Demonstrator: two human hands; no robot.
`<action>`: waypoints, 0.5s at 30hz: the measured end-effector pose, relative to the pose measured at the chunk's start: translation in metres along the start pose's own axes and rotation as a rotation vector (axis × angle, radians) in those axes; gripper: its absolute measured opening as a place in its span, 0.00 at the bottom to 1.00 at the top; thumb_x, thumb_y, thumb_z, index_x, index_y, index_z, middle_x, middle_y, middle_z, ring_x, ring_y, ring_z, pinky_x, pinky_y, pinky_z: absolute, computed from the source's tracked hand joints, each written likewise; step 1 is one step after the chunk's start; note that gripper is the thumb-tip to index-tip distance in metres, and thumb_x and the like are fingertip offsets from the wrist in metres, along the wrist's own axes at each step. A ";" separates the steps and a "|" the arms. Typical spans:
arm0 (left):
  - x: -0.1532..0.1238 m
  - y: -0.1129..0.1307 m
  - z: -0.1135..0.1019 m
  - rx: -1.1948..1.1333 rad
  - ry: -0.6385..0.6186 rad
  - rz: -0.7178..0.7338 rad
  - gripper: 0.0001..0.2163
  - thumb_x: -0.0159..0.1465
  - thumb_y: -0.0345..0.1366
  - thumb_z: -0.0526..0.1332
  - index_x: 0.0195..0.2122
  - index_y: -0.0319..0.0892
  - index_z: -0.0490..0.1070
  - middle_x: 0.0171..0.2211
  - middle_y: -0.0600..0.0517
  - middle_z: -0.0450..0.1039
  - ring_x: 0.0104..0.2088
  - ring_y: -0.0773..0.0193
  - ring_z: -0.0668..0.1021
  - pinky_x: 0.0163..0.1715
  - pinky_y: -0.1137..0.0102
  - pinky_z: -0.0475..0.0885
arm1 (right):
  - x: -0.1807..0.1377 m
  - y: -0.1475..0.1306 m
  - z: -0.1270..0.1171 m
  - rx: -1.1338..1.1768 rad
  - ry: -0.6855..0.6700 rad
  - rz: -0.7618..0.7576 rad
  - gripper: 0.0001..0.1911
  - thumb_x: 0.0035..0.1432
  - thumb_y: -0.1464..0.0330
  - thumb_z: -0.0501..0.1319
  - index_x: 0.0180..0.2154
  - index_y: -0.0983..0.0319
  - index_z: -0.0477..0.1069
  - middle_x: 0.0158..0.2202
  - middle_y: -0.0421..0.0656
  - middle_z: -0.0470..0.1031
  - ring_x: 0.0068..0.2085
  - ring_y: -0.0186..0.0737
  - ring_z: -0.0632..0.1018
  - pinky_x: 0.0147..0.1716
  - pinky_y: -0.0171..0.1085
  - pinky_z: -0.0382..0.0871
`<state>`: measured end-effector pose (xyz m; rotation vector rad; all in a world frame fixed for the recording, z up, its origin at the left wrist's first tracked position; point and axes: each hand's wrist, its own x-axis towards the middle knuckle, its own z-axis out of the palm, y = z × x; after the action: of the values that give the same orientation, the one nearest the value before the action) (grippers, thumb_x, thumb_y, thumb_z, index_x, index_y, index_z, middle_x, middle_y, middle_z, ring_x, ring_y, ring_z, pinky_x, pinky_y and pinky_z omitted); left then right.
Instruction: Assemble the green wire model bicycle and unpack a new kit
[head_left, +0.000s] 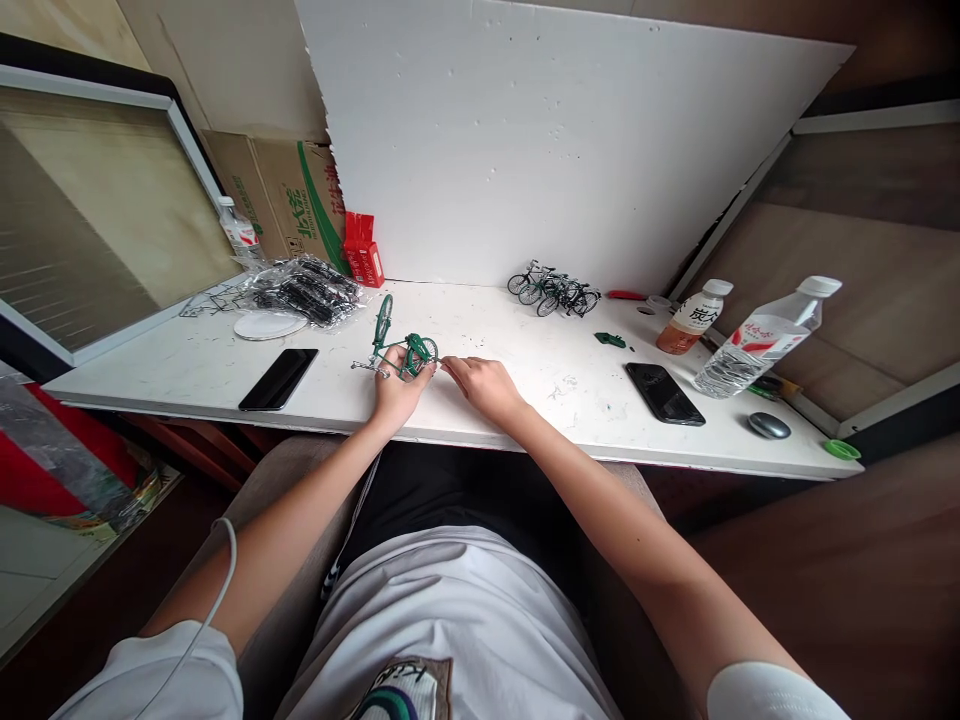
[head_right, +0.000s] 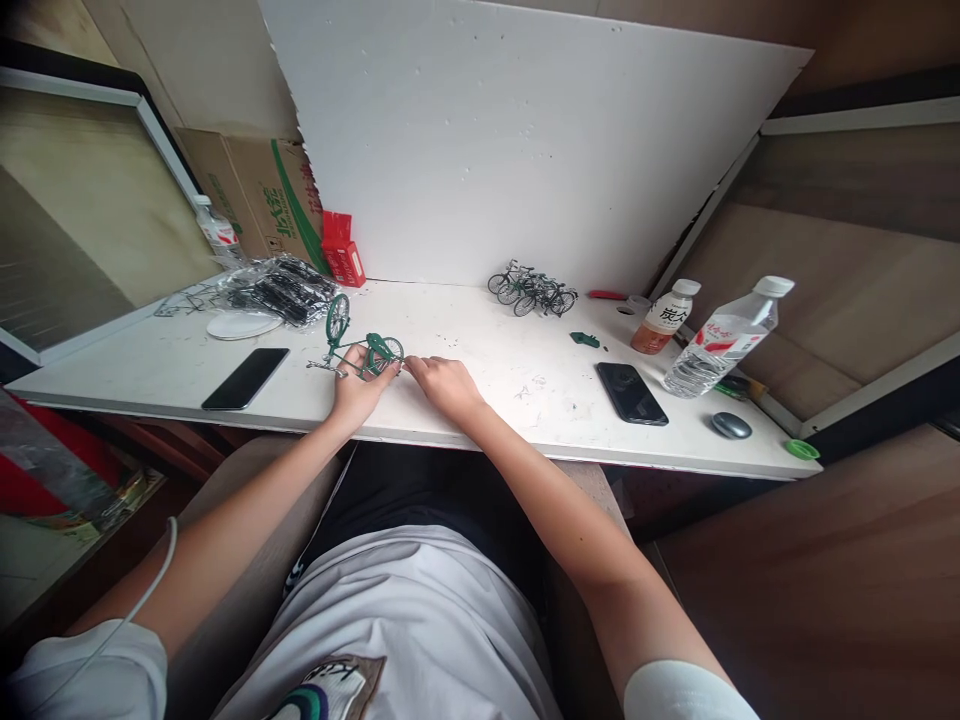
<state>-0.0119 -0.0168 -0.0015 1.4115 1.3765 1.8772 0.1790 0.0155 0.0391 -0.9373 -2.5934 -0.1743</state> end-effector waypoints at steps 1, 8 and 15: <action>-0.001 0.002 0.000 0.009 0.003 0.014 0.16 0.58 0.43 0.75 0.37 0.46 0.69 0.36 0.51 0.78 0.37 0.59 0.81 0.40 0.66 0.73 | 0.000 0.000 -0.002 0.006 -0.003 0.004 0.19 0.84 0.64 0.48 0.55 0.63 0.76 0.42 0.51 0.86 0.41 0.47 0.83 0.35 0.39 0.58; -0.005 0.011 -0.003 0.132 0.051 0.120 0.13 0.62 0.42 0.74 0.38 0.45 0.72 0.36 0.49 0.80 0.38 0.57 0.81 0.42 0.64 0.74 | 0.002 -0.009 -0.009 0.249 0.049 0.136 0.20 0.83 0.59 0.51 0.50 0.62 0.79 0.38 0.49 0.86 0.37 0.45 0.83 0.37 0.37 0.62; -0.009 0.015 -0.004 0.096 0.051 0.129 0.14 0.63 0.44 0.74 0.40 0.46 0.72 0.39 0.48 0.80 0.42 0.55 0.83 0.48 0.62 0.77 | 0.004 -0.016 -0.011 1.062 -0.089 0.259 0.32 0.83 0.51 0.43 0.49 0.66 0.78 0.14 0.32 0.63 0.20 0.40 0.76 0.29 0.35 0.68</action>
<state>-0.0084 -0.0320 0.0075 1.5425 1.4485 1.9632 0.1695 0.0026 0.0509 -0.8118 -2.0858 1.1955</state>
